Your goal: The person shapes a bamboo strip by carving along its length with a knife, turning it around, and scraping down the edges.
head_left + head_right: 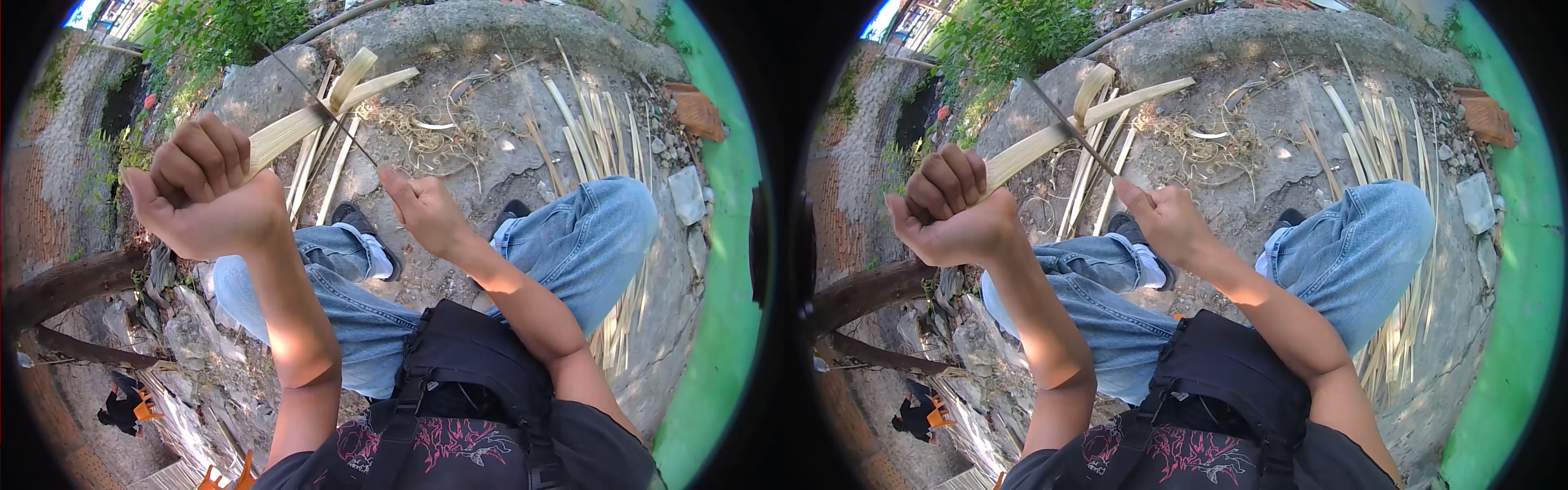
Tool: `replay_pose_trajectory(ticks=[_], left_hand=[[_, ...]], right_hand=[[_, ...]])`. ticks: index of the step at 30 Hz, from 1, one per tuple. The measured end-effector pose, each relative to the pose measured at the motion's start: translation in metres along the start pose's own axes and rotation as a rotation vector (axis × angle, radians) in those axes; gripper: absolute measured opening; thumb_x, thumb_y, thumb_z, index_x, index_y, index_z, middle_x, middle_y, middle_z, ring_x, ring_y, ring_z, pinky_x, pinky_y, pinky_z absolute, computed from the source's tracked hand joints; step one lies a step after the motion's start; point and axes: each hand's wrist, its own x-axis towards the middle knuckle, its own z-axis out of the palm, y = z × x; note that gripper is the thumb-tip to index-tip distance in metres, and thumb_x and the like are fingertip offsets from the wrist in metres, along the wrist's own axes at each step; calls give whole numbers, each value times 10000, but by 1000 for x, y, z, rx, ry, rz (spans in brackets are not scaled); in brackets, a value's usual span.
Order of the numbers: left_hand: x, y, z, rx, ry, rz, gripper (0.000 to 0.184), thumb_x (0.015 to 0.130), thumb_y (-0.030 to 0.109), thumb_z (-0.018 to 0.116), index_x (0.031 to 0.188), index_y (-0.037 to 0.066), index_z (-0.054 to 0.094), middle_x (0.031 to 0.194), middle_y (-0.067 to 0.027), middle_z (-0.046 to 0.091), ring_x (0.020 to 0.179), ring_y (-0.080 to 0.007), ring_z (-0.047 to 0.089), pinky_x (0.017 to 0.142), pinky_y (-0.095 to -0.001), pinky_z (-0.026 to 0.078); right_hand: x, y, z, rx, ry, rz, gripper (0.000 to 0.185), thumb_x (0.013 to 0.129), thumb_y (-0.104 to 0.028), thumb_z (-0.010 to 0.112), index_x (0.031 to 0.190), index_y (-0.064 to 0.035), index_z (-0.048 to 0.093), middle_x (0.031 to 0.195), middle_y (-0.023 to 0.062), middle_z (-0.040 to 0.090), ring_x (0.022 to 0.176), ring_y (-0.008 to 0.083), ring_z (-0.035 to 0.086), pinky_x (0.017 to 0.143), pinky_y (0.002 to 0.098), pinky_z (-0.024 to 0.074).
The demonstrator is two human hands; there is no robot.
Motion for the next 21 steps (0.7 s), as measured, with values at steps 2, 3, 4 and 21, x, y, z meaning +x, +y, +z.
replay_pose_trajectory(ticks=[2, 3, 4, 21], left_hand=[[-1, 2, 8, -11, 30, 30, 471, 911, 355, 358, 509, 168, 197, 468, 17, 184, 447, -105, 157, 438, -276, 121], [-6, 8, 12, -11, 45, 30, 469, 909, 352, 359, 510, 168, 196, 469, 18, 179, 448, -104, 154, 439, -275, 123], [-5, 20, 16, -2, 22, 59, 463, 911, 351, 352, 513, 168, 202, 477, 13, 189, 450, -105, 163, 440, -274, 133], [-10, 42, 34, 66, -54, 33, 428, 914, 318, 335, 528, 166, 229, 490, 15, 203, 459, -100, 178, 435, -265, 135]], right_hand=[[-22, -25, 5, 29, -25, -93, 711, 935, -525, 482, 450, -11, 409, 422, -11, 270, 430, 92, 278, 397, 335, 218], [-30, -33, 5, 6, -52, -103, 709, 935, -527, 481, 455, -9, 416, 425, -8, 274, 434, 90, 278, 399, 333, 218], [-36, -42, 2, -18, -71, -117, 707, 936, -528, 481, 461, -7, 424, 428, -6, 278, 439, 88, 279, 401, 332, 219], [-18, -3, -20, -52, -18, 25, 718, 925, -567, 473, 481, -7, 413, 433, 16, 286, 454, 97, 295, 408, 327, 248]])
